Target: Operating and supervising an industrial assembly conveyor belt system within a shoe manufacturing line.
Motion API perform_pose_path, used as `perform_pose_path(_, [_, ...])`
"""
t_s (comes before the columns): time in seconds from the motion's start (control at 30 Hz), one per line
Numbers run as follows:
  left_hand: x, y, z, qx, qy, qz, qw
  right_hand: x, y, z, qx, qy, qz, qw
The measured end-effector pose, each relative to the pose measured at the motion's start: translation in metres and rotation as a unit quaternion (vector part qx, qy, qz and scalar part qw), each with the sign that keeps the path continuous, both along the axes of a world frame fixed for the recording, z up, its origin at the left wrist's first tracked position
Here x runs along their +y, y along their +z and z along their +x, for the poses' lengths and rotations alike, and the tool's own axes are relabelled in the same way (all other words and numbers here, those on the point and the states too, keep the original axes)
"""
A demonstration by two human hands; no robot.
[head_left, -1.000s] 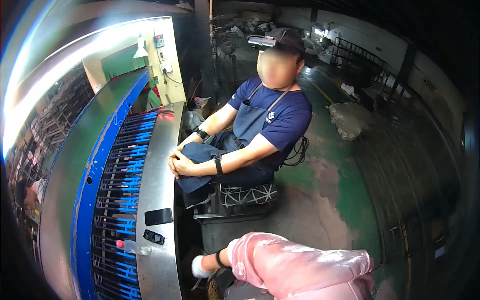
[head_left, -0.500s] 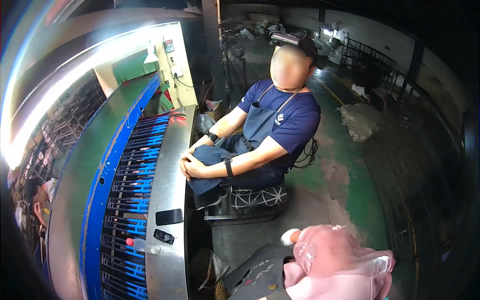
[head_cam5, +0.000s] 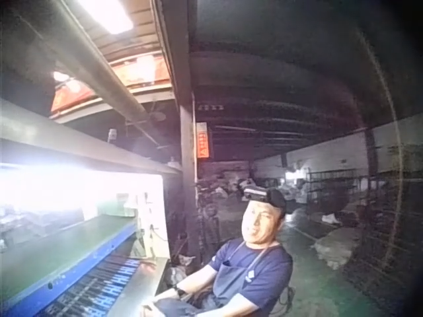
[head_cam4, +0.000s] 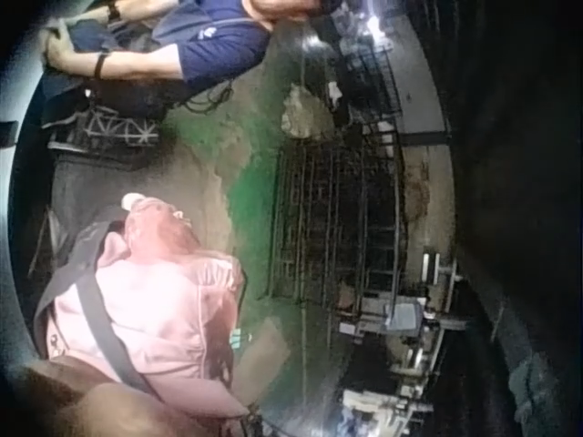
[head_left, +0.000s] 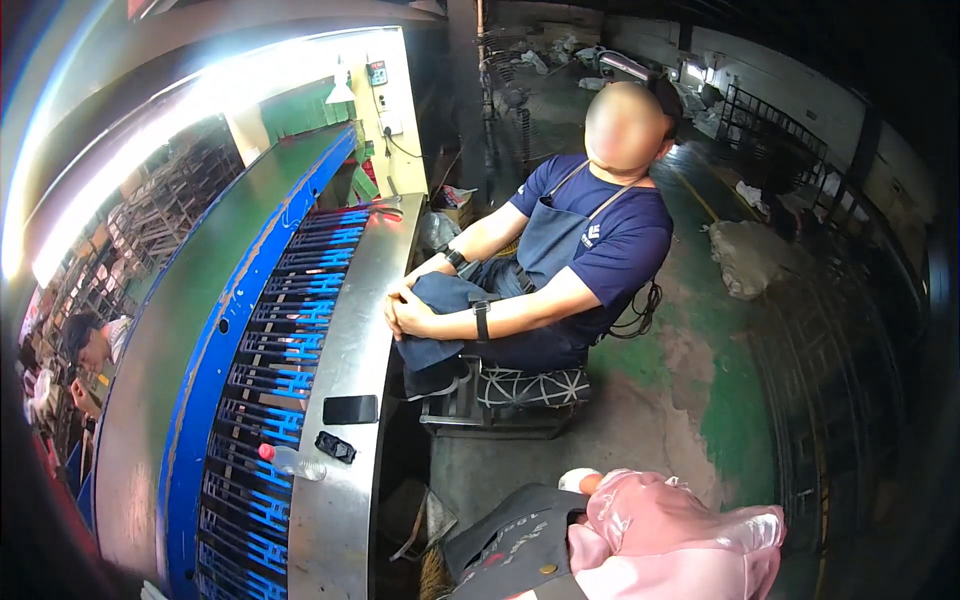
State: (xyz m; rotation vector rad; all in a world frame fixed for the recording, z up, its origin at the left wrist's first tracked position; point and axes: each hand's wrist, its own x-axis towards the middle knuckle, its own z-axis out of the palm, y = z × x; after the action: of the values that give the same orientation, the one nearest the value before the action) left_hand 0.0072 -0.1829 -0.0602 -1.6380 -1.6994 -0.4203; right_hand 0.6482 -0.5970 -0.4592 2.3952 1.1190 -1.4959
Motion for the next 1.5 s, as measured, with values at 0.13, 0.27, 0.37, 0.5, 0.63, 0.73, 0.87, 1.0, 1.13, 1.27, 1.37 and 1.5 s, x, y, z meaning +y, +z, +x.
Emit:
perform_pose_path(0.13, [-0.003,0.004,0.009,-0.014,0.032,-0.036,0.999,-0.008,-0.015,0.009,0.013,-0.034,0.008,0.999])
perform_pose_path(0.27, [0.000,0.003,0.005,-0.035,0.028,-0.028,0.999,-0.013,-0.031,0.015,0.025,-0.005,0.030,0.999])
perform_pose_path(0.37, [0.000,0.006,0.009,-0.062,0.058,-0.058,0.995,-0.017,-0.041,0.015,0.020,-0.014,0.031,0.999])
perform_pose_path(0.5, [0.031,-0.019,0.010,-0.080,0.024,-0.058,0.995,-0.042,-0.035,0.024,-0.001,0.015,0.020,1.000])
perform_pose_path(0.63, [0.054,-0.062,-0.134,0.051,0.039,-0.077,0.995,-0.039,-0.028,0.031,-0.011,0.110,-0.021,0.994])
perform_pose_path(0.73, [0.065,-0.046,-0.085,-0.039,0.047,-0.120,0.991,-0.052,-0.060,0.030,-0.041,0.049,0.002,0.998])
perform_pose_path(0.87, [0.042,-0.024,-0.061,-0.129,0.069,-0.141,0.979,-0.036,-0.066,0.026,-0.026,-0.005,-0.004,1.000])
perform_pose_path(1.0, [0.038,-0.029,-0.064,-0.160,0.061,-0.113,0.979,-0.034,-0.074,0.027,-0.001,-0.030,0.000,1.000])
perform_pose_path(1.13, [0.035,-0.022,-0.055,-0.153,0.051,-0.118,0.980,-0.030,-0.069,0.025,-0.009,-0.027,0.012,1.000])
perform_pose_path(1.27, [0.032,-0.024,-0.061,-0.160,0.035,-0.095,0.982,-0.037,-0.112,0.039,-0.034,0.037,0.026,0.998])
perform_pose_path(1.37, [0.036,-0.036,-0.076,-0.130,0.032,-0.078,0.988,-0.021,-0.095,0.032,-0.035,0.041,0.039,0.998])
perform_pose_path(1.5, [0.043,-0.035,-0.073,-0.148,0.042,-0.088,0.984,-0.010,-0.068,0.028,-0.036,0.030,0.017,0.999])
